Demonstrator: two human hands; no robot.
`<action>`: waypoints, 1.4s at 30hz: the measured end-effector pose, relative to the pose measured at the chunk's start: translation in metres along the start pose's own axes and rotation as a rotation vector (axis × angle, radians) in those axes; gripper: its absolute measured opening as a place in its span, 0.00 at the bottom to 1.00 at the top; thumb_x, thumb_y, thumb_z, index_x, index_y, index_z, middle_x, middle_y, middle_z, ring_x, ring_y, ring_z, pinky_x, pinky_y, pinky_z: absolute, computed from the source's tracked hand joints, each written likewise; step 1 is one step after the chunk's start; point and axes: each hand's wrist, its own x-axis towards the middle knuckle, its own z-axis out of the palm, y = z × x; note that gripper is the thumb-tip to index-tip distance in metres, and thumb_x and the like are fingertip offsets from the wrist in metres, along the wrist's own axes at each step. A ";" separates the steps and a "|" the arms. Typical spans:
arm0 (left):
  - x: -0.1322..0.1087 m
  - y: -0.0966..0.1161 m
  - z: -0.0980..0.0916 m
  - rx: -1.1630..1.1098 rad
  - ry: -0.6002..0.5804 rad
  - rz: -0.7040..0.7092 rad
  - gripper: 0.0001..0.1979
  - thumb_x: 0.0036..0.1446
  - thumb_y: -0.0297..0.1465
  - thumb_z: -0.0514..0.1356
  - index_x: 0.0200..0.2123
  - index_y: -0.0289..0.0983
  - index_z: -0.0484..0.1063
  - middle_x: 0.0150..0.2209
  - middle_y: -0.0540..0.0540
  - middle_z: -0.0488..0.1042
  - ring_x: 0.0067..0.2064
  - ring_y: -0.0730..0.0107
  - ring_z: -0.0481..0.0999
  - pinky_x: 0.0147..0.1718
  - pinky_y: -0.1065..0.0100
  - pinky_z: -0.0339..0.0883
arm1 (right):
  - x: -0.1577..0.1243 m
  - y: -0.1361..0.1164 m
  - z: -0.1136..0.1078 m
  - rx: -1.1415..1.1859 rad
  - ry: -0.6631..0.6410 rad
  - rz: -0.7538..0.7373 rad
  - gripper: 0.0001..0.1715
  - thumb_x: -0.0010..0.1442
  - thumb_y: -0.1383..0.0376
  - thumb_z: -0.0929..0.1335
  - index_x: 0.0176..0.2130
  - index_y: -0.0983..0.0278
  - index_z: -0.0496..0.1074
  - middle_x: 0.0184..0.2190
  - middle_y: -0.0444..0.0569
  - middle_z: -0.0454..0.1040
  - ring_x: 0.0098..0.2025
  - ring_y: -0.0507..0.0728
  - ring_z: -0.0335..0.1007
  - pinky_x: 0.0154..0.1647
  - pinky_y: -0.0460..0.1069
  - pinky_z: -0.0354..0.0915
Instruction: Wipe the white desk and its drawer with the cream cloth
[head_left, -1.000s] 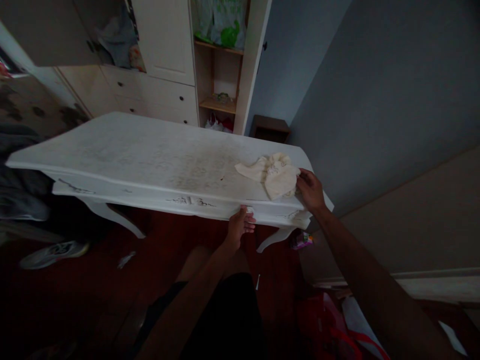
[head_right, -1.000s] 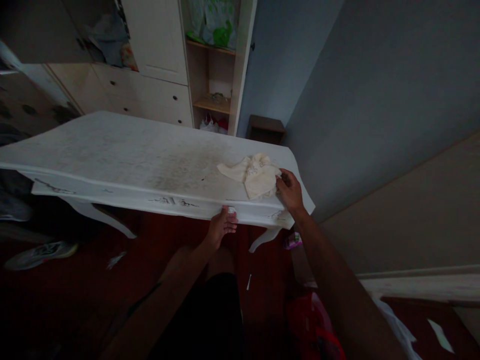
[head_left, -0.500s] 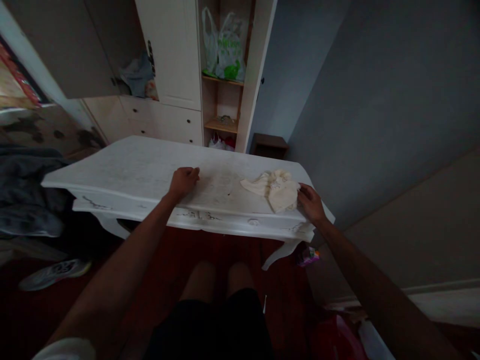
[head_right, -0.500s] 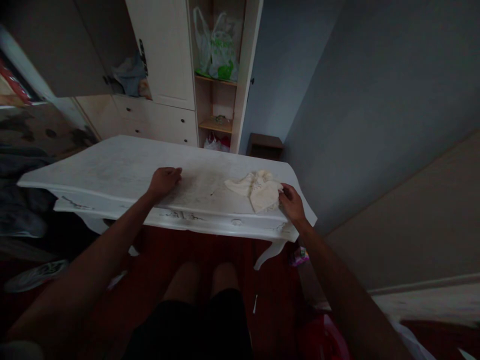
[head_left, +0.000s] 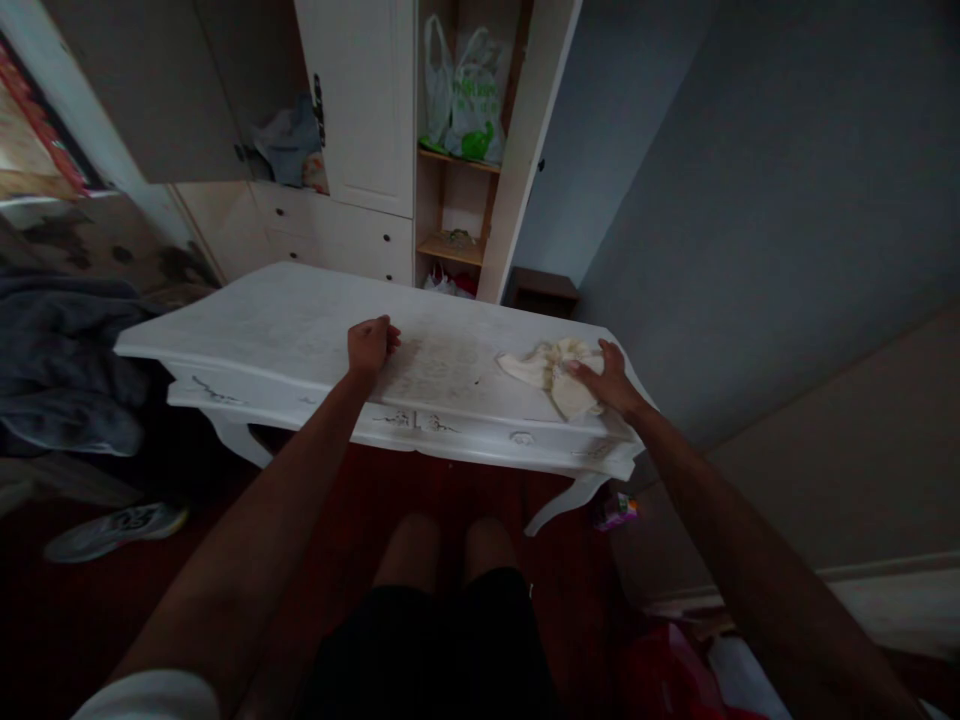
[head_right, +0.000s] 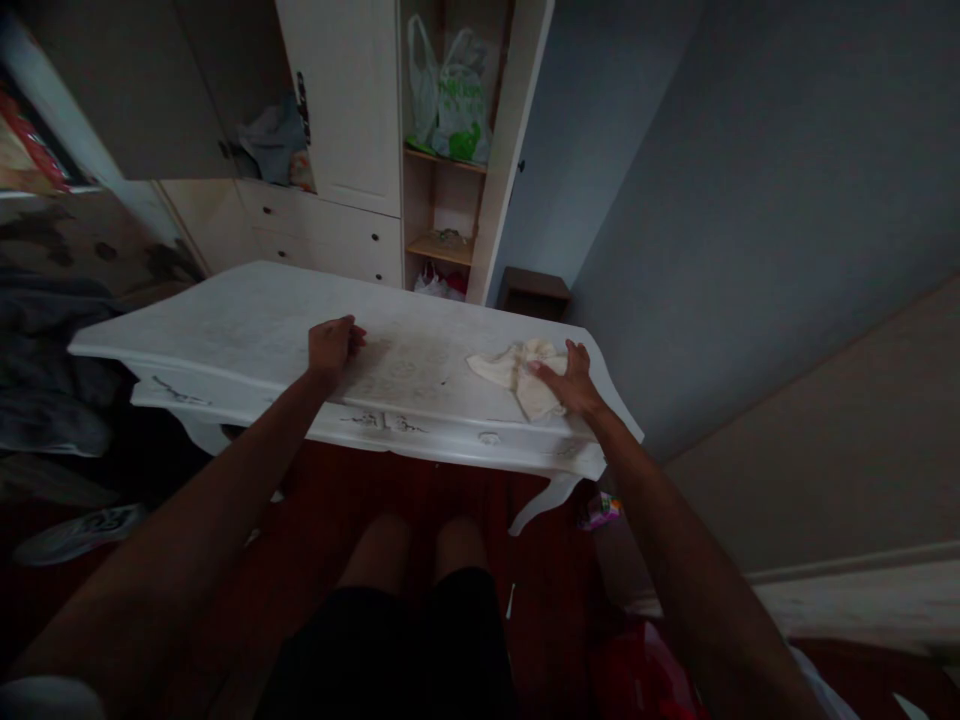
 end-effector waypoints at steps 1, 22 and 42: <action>0.000 0.000 0.000 -0.014 0.006 -0.004 0.15 0.51 0.39 0.54 0.21 0.35 0.70 0.16 0.51 0.68 0.16 0.77 0.61 0.15 0.74 0.51 | 0.004 -0.013 0.007 -0.067 -0.041 0.027 0.57 0.43 0.37 0.73 0.63 0.61 0.60 0.68 0.60 0.51 0.69 0.69 0.49 0.66 0.62 0.54; 0.001 0.000 0.002 -0.038 -0.005 -0.028 0.14 0.51 0.38 0.54 0.21 0.35 0.70 0.16 0.51 0.68 0.16 0.78 0.62 0.15 0.74 0.51 | -0.152 -0.129 0.139 -0.284 -0.396 -0.869 0.29 0.54 0.63 0.71 0.56 0.51 0.70 0.60 0.48 0.69 0.67 0.68 0.53 0.64 0.66 0.56; 0.004 0.005 0.000 -0.046 -0.013 -0.053 0.14 0.55 0.33 0.56 0.19 0.36 0.71 0.17 0.48 0.69 0.16 0.77 0.63 0.13 0.74 0.53 | -0.174 0.028 0.085 -0.449 -0.161 -0.850 0.13 0.61 0.69 0.66 0.45 0.63 0.75 0.47 0.55 0.77 0.49 0.62 0.74 0.48 0.58 0.73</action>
